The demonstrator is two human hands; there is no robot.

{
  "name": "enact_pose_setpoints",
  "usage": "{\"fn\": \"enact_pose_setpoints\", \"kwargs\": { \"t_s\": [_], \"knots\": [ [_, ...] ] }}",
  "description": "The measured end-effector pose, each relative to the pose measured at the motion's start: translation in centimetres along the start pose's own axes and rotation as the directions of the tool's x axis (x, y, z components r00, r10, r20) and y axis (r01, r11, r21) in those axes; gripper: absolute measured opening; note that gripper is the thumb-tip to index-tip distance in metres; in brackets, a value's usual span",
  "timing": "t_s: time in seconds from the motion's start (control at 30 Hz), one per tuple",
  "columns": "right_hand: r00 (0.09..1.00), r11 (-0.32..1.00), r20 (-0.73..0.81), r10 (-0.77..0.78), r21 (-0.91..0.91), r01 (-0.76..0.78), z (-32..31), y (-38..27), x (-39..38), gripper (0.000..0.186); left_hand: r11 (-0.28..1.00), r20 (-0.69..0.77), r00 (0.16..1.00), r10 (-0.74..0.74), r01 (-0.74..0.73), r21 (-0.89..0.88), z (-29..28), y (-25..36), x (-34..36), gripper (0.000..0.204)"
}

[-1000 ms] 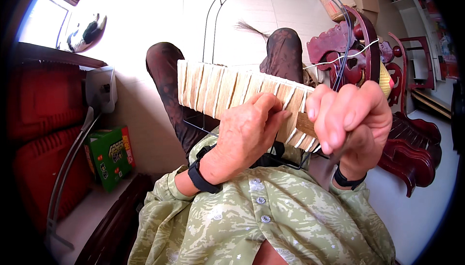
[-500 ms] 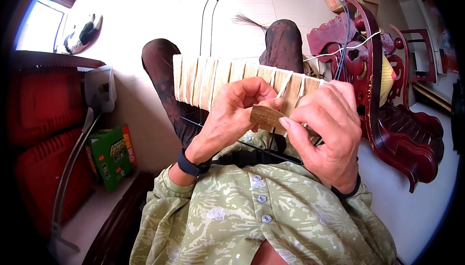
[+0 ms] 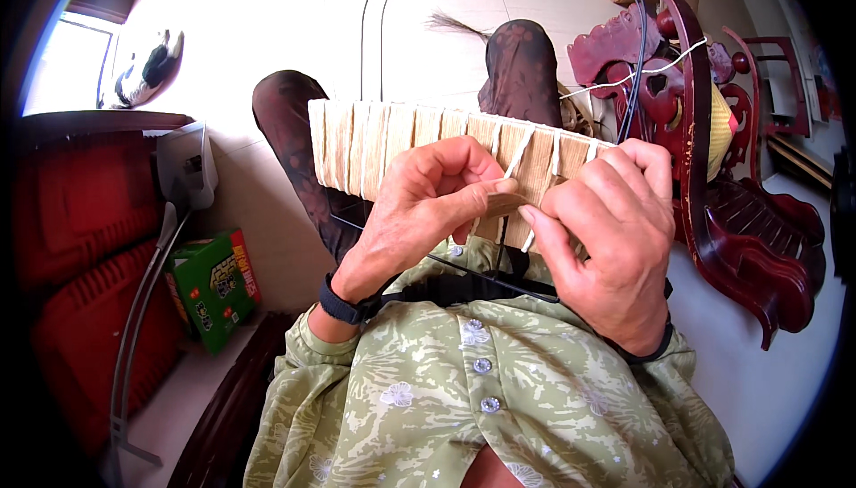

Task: The person weaves wooden strips into a wire frame by hand, sliding and positioning each strip to form the walls of a basket.

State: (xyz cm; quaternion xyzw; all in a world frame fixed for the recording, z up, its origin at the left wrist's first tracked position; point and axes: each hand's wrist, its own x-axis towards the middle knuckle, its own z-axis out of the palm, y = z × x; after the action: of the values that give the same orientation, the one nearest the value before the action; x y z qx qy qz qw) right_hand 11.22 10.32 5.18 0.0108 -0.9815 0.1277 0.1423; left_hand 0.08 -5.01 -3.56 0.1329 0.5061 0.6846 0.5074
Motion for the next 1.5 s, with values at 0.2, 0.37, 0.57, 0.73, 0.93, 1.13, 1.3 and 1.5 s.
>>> {"fn": "enact_pose_setpoints", "kwargs": {
  "t_s": [0.2,0.37,0.57,0.73,0.93,1.13,1.3,1.5],
  "knots": [
    [1.000,0.997,0.018,0.024,-0.068,-0.023,0.4,-0.4,0.1,0.020,1.000,0.011,1.000,-0.018,0.018,-0.006,0.0,0.2,-0.1,0.009],
    [0.996,0.993,0.065,0.055,-0.104,-0.048,0.3,-0.7,0.2,0.020,0.999,0.019,0.999,-0.031,0.031,0.021,0.0,0.1,0.0,0.013],
    [0.999,0.994,0.019,0.033,-0.108,-0.031,0.8,-0.6,0.0,0.018,0.999,0.016,1.000,-0.005,0.005,0.037,0.0,-0.4,0.0,0.015],
    [0.996,0.985,0.036,0.080,-0.154,-0.073,0.8,-1.1,-0.2,0.018,0.999,0.019,1.000,-0.021,0.021,0.033,0.0,-0.3,-0.1,0.014],
    [0.996,0.983,0.023,0.083,-0.167,-0.078,1.1,-1.1,-0.2,0.018,0.997,0.010,1.000,0.004,-0.004,0.077,-0.2,-0.8,0.0,0.015],
    [0.998,0.993,-0.008,0.069,-0.094,-0.069,1.0,-0.7,-0.4,0.017,0.992,0.008,0.998,0.070,-0.070,0.102,0.0,-1.2,-0.1,0.014],
    [0.996,0.998,0.051,0.067,0.011,-0.068,-0.2,-0.3,-0.4,0.018,0.989,0.015,0.996,0.085,-0.086,0.118,0.0,-1.4,-0.1,0.015],
    [0.994,0.996,0.070,0.089,-0.007,-0.089,-0.2,-0.7,-0.2,0.018,0.989,0.009,0.995,0.098,-0.098,0.113,-0.1,-1.6,0.0,0.016]
  ]
}}
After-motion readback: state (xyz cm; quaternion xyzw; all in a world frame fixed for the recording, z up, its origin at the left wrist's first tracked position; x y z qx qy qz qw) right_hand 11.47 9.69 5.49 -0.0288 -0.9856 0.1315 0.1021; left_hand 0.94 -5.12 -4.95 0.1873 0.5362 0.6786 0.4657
